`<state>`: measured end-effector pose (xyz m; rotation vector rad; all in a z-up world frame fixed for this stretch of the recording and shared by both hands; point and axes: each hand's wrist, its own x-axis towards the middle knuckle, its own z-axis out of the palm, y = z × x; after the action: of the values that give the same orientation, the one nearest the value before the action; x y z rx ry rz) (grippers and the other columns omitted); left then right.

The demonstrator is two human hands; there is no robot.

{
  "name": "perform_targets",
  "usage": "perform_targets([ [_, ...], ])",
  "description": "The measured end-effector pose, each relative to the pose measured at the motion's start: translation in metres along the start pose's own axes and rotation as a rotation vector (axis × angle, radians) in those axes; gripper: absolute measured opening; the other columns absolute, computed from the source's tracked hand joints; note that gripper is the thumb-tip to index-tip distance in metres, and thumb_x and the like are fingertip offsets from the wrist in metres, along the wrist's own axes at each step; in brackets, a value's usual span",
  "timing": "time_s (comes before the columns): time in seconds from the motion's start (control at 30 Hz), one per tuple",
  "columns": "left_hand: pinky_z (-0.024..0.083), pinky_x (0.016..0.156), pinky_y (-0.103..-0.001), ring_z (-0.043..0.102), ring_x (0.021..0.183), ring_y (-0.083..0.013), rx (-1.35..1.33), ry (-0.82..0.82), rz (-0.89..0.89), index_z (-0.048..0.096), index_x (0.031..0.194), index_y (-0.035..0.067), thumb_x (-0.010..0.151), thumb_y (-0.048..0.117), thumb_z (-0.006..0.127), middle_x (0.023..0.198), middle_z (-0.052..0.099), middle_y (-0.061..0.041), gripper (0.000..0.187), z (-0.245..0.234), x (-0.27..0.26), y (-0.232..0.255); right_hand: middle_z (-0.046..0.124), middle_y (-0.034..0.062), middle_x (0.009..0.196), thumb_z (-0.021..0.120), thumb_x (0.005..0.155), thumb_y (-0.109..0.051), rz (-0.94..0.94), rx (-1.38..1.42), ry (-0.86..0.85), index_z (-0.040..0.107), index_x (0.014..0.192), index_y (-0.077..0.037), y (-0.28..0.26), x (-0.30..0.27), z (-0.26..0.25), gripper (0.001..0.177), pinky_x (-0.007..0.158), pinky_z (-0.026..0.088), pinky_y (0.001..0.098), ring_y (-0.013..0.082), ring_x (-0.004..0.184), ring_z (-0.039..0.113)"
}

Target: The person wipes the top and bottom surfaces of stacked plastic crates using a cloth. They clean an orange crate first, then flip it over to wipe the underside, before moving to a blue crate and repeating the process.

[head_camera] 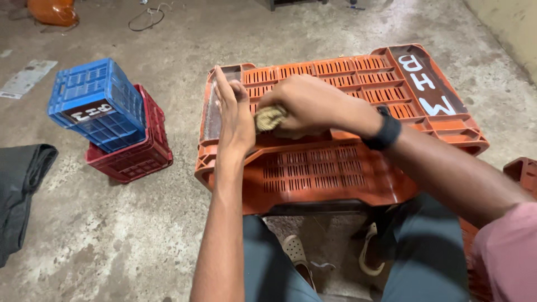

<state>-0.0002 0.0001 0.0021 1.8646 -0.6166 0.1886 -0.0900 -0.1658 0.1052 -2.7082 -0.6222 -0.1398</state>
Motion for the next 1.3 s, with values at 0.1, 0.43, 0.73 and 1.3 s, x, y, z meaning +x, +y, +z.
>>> perform_targets([
  [0.1, -0.006, 0.128, -0.053, -0.006, 0.161, -0.0404, -0.010, 0.015, 0.012, -0.009, 0.165, 0.005, 0.092, 0.083, 0.009, 0.172, 0.008, -0.022, 0.109, -0.002, -0.002, 0.009, 0.077, 0.0176, 0.084, 0.073, 0.083, -0.023, 0.048, 0.071, 0.069, 0.074, 0.116, -0.010, 0.023, 0.045, 0.009, 0.035, 0.069, 0.061, 0.0409, 0.0311, 0.068, 0.076],
  [0.43, -0.009, 0.118, -0.056, -0.014, 0.154, -0.0413, 0.017, -0.054, -0.144, -0.005, 0.164, 0.013, 0.064, 0.094, -0.009, 0.171, -0.006, -0.020, 0.129, -0.009, -0.007, 0.032, 0.076, 0.0192, 0.092, 0.069, 0.089, -0.006, 0.083, -0.410, 0.352, 0.076, 0.115, -0.006, 0.116, 0.125, 0.039, 0.027, 0.075, 0.060, 0.0448, 0.0329, 0.079, 0.074],
  [0.73, -0.011, 0.124, -0.055, -0.012, 0.158, -0.0414, 0.053, -0.026, -0.060, -0.005, 0.164, 0.006, 0.072, 0.094, -0.006, 0.172, -0.007, -0.025, 0.127, -0.007, -0.008, 0.032, 0.074, 0.0190, 0.088, 0.069, 0.090, -0.005, 0.165, -0.397, 0.339, 0.073, 0.111, -0.004, 0.115, 0.130, 0.037, 0.021, 0.068, 0.060, 0.0437, 0.0313, 0.074, 0.072],
  [1.3, 0.006, 0.125, -0.054, 0.003, 0.159, -0.0420, -0.066, 0.088, -0.065, 0.002, 0.165, 0.006, 0.092, 0.083, 0.007, 0.171, 0.007, -0.025, 0.106, -0.009, -0.005, 0.017, 0.072, 0.0140, 0.093, 0.077, 0.082, -0.022, -0.263, -0.141, 0.228, 0.069, 0.113, -0.008, 0.016, 0.004, 0.036, 0.035, 0.065, 0.058, 0.0426, 0.0319, 0.076, 0.072],
])
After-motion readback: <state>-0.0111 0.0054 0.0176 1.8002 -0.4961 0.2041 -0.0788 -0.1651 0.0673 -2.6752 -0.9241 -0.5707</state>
